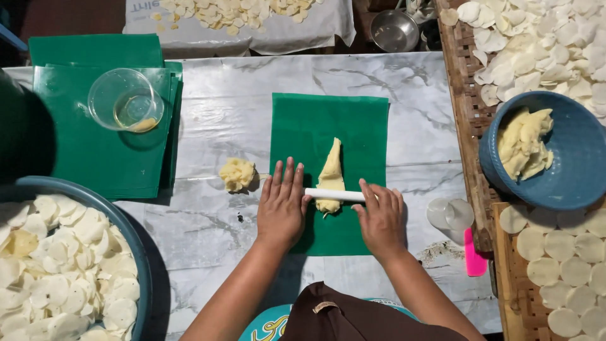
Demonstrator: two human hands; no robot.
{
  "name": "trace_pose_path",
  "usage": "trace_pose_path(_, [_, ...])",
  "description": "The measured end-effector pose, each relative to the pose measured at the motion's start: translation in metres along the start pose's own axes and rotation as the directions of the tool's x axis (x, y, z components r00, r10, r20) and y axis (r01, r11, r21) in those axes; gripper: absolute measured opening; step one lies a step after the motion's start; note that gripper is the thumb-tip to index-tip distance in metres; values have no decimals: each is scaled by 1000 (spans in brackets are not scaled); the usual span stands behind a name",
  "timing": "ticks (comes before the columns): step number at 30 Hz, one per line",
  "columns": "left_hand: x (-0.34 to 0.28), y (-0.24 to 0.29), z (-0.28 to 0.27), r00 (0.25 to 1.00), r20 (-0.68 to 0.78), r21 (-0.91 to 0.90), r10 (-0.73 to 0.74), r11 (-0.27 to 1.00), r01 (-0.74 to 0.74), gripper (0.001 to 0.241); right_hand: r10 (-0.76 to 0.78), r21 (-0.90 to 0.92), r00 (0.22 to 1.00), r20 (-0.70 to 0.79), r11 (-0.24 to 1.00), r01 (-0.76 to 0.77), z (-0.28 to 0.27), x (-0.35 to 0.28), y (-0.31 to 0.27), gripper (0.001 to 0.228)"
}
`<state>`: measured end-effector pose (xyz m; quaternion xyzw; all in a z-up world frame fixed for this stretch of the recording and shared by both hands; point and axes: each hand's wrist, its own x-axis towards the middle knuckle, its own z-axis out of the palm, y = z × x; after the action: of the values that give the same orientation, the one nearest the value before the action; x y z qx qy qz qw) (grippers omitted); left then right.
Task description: Rolling out small portions of dough into thin, flat circles using a rolling pin on a plastic mat.
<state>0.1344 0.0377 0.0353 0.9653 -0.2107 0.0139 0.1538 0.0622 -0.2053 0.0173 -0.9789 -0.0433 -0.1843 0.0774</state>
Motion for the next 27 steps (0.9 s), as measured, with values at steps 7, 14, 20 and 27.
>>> trace_pose_path(7, [68, 1, -16, 990, -130, -62, 51, 996, -60, 60, -78, 24, 993, -85, 996, 81, -25, 54, 20, 57])
trace_pose_path(14, [92, 4, -1, 998, -58, 20, -17, 1000, 18, 63, 166, -46, 982, 95, 986, -163, 13, 74, 20, 68])
trace_pose_path(20, [63, 5, 4, 994, -107, 60, 28, 998, -22, 64, 179, -80, 980, 83, 982, -172, 7, 46, 8, 67])
trace_pose_path(27, [124, -9, 21, 987, 106, -19, -117, 993, 120, 72, 74, -161, 979, -190, 981, -105, 66, 100, 54, 47])
